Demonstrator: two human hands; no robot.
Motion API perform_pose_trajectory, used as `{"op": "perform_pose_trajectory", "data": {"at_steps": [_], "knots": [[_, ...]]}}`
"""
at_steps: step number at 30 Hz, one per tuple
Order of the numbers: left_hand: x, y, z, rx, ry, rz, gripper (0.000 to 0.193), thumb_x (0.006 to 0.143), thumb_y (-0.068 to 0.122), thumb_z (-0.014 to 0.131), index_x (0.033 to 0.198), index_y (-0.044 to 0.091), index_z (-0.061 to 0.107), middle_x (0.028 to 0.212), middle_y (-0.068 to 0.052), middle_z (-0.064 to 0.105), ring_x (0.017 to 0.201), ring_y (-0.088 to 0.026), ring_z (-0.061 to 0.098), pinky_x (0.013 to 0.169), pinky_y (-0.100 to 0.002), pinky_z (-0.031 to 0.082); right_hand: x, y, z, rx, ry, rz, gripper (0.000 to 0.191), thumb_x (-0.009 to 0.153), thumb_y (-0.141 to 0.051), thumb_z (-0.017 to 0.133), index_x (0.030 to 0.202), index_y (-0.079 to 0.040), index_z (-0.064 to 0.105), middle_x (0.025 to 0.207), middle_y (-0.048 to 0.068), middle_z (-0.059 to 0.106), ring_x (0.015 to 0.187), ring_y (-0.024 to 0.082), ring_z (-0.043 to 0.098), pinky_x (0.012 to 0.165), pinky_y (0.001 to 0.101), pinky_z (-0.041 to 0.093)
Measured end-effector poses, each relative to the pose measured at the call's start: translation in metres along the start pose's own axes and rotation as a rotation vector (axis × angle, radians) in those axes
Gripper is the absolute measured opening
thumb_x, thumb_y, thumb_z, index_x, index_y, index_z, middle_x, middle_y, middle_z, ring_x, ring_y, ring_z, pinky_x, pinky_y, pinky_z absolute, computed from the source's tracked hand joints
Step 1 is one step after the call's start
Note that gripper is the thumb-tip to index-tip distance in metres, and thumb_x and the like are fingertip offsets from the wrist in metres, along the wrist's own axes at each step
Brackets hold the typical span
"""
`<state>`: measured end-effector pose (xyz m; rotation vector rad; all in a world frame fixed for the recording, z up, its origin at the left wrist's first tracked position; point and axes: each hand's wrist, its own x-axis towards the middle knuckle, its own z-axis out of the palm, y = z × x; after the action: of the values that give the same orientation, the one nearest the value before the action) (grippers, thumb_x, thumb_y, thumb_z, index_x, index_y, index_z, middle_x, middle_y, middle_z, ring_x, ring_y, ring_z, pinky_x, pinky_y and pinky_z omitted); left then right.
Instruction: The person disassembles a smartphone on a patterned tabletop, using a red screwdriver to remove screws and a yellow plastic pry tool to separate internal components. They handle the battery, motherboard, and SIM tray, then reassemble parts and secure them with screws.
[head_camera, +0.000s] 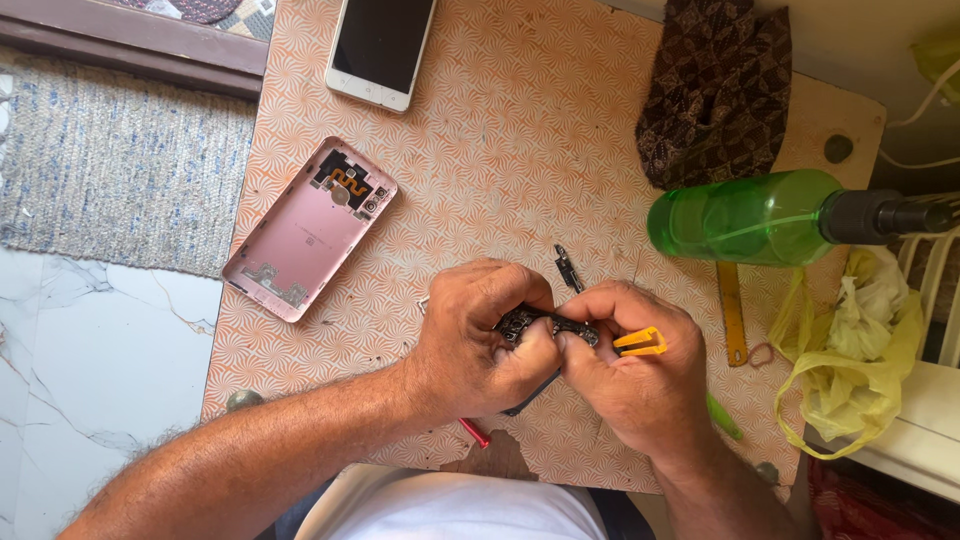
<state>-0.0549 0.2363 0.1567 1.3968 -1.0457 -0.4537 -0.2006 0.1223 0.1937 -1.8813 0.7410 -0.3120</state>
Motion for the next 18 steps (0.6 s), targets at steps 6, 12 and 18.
{"op": "perform_pose_trajectory", "data": {"at_steps": [6,12,18], "knots": [[-0.004,0.002,0.001,0.008,0.033,-0.042,0.011,0.079,0.009,0.067,0.088,0.005,0.063,0.075,-0.010,0.064,0.070,-0.026,0.067,0.067,-0.037,0.054,-0.001,0.008,0.003,-0.064,0.012,-0.057,0.019,0.081,0.003,0.076,0.099,0.000,0.072,0.076,-0.002,0.066,0.060,0.001,0.053,0.050,0.0181,0.041],[-0.005,0.015,-0.008,-0.154,-0.103,-0.310,0.030,0.079,0.012,0.068,0.106,-0.002,0.063,0.077,-0.008,0.066,0.070,-0.012,0.062,0.062,-0.031,0.053,0.006,0.026,-0.005,0.371,0.018,0.119,0.022,0.081,0.007,0.072,0.103,0.005,0.070,0.090,0.005,0.073,0.076,0.008,0.067,0.069,0.0212,0.056],[0.001,0.021,-0.007,-0.386,-0.186,-0.469,0.020,0.090,0.001,0.064,0.109,-0.003,0.064,0.084,-0.004,0.069,0.076,-0.005,0.060,0.065,-0.025,0.053,0.006,0.035,-0.015,0.484,-0.001,0.093,0.023,0.081,0.007,0.071,0.103,0.006,0.071,0.091,0.005,0.073,0.077,0.009,0.067,0.071,0.0229,0.056]]}}
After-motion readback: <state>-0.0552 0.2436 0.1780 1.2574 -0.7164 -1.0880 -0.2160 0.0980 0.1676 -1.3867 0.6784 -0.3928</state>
